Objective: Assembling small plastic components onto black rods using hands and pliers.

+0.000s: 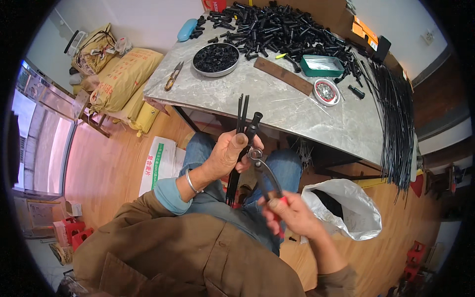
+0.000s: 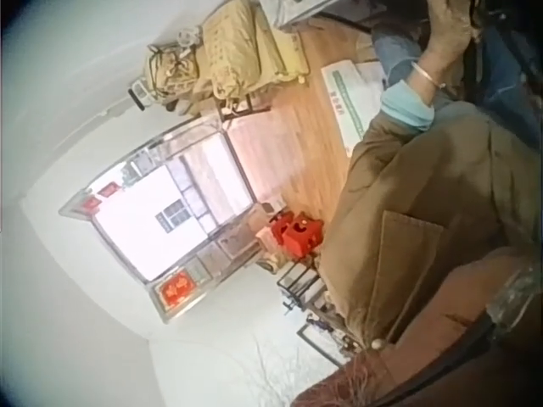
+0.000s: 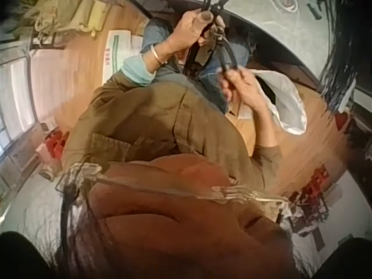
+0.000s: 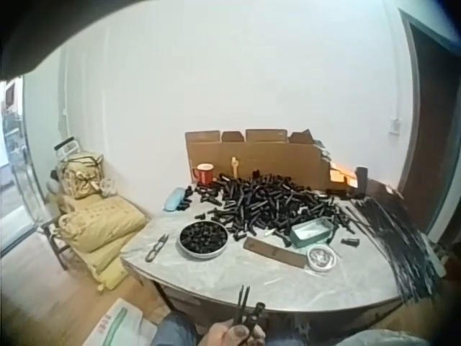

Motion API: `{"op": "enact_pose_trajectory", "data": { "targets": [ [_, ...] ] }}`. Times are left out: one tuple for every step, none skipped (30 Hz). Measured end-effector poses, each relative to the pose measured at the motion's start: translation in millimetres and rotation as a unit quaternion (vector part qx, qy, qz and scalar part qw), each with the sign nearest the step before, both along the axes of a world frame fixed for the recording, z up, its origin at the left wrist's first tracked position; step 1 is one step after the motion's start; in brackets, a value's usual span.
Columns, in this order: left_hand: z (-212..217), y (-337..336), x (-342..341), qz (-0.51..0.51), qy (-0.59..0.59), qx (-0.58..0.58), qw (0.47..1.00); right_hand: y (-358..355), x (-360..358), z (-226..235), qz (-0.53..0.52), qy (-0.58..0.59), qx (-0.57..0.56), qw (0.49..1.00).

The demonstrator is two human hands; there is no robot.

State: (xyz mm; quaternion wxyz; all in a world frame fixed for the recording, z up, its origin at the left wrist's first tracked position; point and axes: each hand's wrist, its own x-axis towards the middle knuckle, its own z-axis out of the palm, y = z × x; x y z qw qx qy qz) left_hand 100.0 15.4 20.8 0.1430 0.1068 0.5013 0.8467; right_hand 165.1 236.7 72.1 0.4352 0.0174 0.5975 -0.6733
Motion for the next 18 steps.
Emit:
{"op": "enact_pose_trajectory", "data": {
  "targets": [
    [1, 0, 0, -0.001, 0.009, -0.013, 1.000, -7, 10, -12, -0.031, -0.090, -0.101, 0.990],
    [1, -1, 0, 0.004, 0.018, -0.028, 0.999, -13, 17, -21, -0.039, -0.171, -0.191, 0.966],
    [5, 3, 1, 0.004, 0.018, -0.022, 1.000, -17, 28, -30, -0.053, -0.250, -0.275, 0.927],
    [10, 8, 3, 0.009, 0.015, -0.028, 0.999, -22, 36, -46, -0.039, -0.239, -0.341, 0.908],
    [13, 11, 4, 0.015, 0.013, -0.036, 0.999, -21, 38, -58, -0.038, -0.235, -0.387, 0.891],
    [10, 8, 2, -0.006, 0.013, -0.048, 0.999, -22, 34, -55, -0.055, -0.144, -0.275, 0.949],
    [8, 7, 0, -0.002, 0.013, -0.048, 0.999, -24, 27, -48, -0.070, -0.048, -0.157, 0.984],
    [8, 8, -1, 0.000, 0.012, -0.038, 0.999, -20, 19, -39, -0.054, -0.008, -0.113, 0.992],
    [8, 8, -1, 0.000, 0.011, -0.028, 1.000, -13, 12, -31, -0.038, 0.033, -0.069, 0.996],
    [7, 8, -2, 0.001, 0.012, -0.026, 1.000, -8, 7, -26, -0.022, 0.015, -0.087, 0.996],
    [7, 6, -3, -0.001, 0.007, -0.026, 1.000, -8, 4, -21, -0.021, 0.016, -0.085, 0.996],
    [6, 5, -3, -0.002, 0.003, -0.027, 1.000, -8, 2, -14, -0.017, 0.017, -0.065, 0.998],
    [5, 6, -3, 0.002, 0.004, -0.025, 1.000, -8, 1, -7, -0.012, 0.018, -0.044, 0.999],
    [4, 6, -3, -0.001, 0.003, -0.025, 1.000, -7, -1, -2, 0.001, 0.012, -0.035, 0.999],
    [4, 7, -3, -0.007, 0.003, -0.024, 1.000, -6, -1, -4, 0.002, 0.013, -0.032, 0.999],
    [4, 8, -3, -0.006, 0.004, -0.022, 1.000, -3, 0, -10, 0.007, 0.004, -0.037, 0.999],
    [4, 7, -3, -0.010, -0.004, -0.020, 1.000, -2, 1, -12, 0.013, -0.006, -0.042, 0.999],
    [3, 7, -4, -0.014, -0.012, -0.019, 1.000, -9, 4, -11, -0.009, 0.002, -0.014, 1.000]
  ]
}}
